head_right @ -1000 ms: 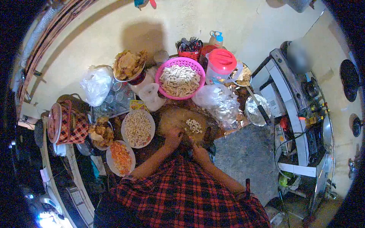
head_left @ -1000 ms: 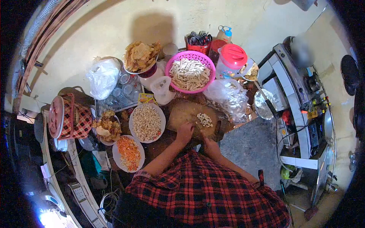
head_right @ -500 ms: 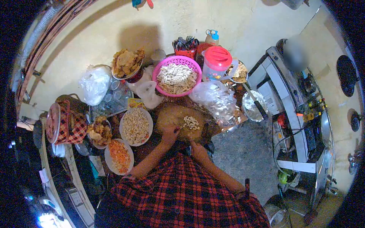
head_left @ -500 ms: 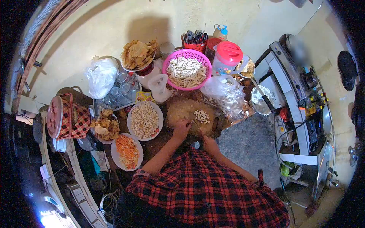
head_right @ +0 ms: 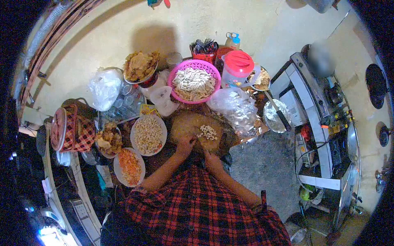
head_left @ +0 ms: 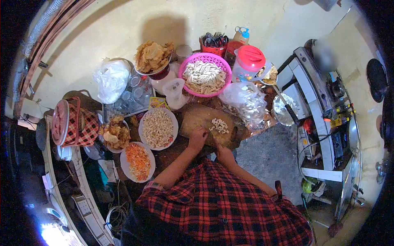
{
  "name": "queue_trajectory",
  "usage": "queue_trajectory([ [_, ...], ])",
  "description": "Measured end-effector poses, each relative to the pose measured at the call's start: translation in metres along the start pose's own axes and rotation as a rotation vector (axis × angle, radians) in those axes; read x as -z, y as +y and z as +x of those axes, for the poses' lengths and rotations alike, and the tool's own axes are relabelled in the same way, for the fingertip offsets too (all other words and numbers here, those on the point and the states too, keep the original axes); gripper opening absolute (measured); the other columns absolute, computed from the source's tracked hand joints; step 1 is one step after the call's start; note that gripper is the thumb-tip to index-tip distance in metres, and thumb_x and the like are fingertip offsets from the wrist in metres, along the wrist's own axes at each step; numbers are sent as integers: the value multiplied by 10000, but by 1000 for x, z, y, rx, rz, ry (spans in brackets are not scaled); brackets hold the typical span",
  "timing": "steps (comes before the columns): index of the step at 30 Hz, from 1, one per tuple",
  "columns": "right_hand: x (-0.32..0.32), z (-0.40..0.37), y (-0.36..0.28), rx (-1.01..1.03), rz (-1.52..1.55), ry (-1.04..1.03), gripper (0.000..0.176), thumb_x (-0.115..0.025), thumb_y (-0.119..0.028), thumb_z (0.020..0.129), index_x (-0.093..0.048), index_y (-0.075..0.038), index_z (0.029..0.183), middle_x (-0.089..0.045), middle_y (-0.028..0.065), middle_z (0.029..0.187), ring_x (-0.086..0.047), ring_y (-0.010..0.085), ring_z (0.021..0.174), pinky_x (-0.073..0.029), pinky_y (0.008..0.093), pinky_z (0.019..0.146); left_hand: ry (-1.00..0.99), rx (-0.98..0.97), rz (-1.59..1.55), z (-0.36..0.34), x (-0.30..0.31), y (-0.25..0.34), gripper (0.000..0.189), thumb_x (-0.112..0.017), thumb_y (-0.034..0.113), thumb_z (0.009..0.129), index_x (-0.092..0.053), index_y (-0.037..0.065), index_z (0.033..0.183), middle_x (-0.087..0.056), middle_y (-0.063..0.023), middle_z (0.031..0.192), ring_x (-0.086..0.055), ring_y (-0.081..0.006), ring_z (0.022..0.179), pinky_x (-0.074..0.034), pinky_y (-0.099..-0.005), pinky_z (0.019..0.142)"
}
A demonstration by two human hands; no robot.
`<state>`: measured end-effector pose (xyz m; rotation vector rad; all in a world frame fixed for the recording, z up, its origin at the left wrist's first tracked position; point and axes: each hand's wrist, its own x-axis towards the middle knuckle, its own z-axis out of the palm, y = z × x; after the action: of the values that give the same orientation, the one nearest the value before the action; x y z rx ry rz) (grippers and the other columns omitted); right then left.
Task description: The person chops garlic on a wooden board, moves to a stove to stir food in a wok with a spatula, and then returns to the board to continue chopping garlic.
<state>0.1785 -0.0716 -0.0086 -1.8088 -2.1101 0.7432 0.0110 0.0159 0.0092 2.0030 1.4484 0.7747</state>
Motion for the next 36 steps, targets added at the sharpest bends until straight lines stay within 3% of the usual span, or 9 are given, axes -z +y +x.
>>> queue_trajectory([
  [5,17,5,-14,-67,5,-104,639,-451,-118,838,-170,-237,1400,-563,265,686,-565,443,615,-444,528,558,9,-45,22,-1,-1,0,140,-622,105,715,-605,-6,798,-595,-152,823,-548,-318,869,-435,-393,785],
  [11,15,5,-16,9,20,37,615,-424,-101,847,-193,-251,1397,-568,280,802,-575,436,701,-456,515,603,59,-53,112,-3,-3,3,115,-594,92,728,-611,3,798,-592,-138,844,-546,-316,855,-442,-394,781],
  [14,0,-4,2,-50,5,-31,611,-427,-90,848,-205,-248,1395,-574,267,813,-579,428,729,-462,500,627,64,-111,143,-5,6,9,118,-598,80,713,-620,13,807,-594,-131,869,-548,-310,861,-449,-394,781],
  [17,27,-9,-18,-77,3,-86,620,-443,-94,850,-192,-231,1401,-574,259,792,-579,422,720,-463,488,628,39,-80,114,-7,0,0,149,-613,70,687,-627,20,826,-598,-132,893,-550,-311,891,-453,-391,798],
  [23,10,-8,-7,58,23,-20,635,-432,-92,846,-158,-199,1408,-562,255,738,-573,413,675,-456,489,606,57,-112,138,-9,-4,-7,158,-619,76,690,-627,18,836,-601,-133,910,-548,-313,940,-452,-384,833],
  [29,19,0,-26,-51,-59,-108,650,-444,-92,829,-164,-193,1407,-565,279,745,-573,427,662,-457,508,599,17,-81,125,-8,0,-4,137,-613,79,711,-623,16,833,-595,-144,905,-548,-311,917,-455,-390,812],
  [32,8,12,-20,-55,-22,-120,627,-426,-92,839,-176,-198,1404,-566,294,784,-571,436,661,-459,514,603,78,-105,110,-7,-5,-7,133,-614,89,716,-626,13,825,-597,-148,876,-553,-312,893,-455,-394,794],
  [36,10,8,-19,-26,24,-66,605,-409,-93,849,-185,-198,1402,-564,284,796,-566,436,670,-455,511,605,9,-71,107,-7,4,-3,152,-619,105,721,-624,10,840,-601,-150,841,-560,-314,876,-454,-398,782],
])
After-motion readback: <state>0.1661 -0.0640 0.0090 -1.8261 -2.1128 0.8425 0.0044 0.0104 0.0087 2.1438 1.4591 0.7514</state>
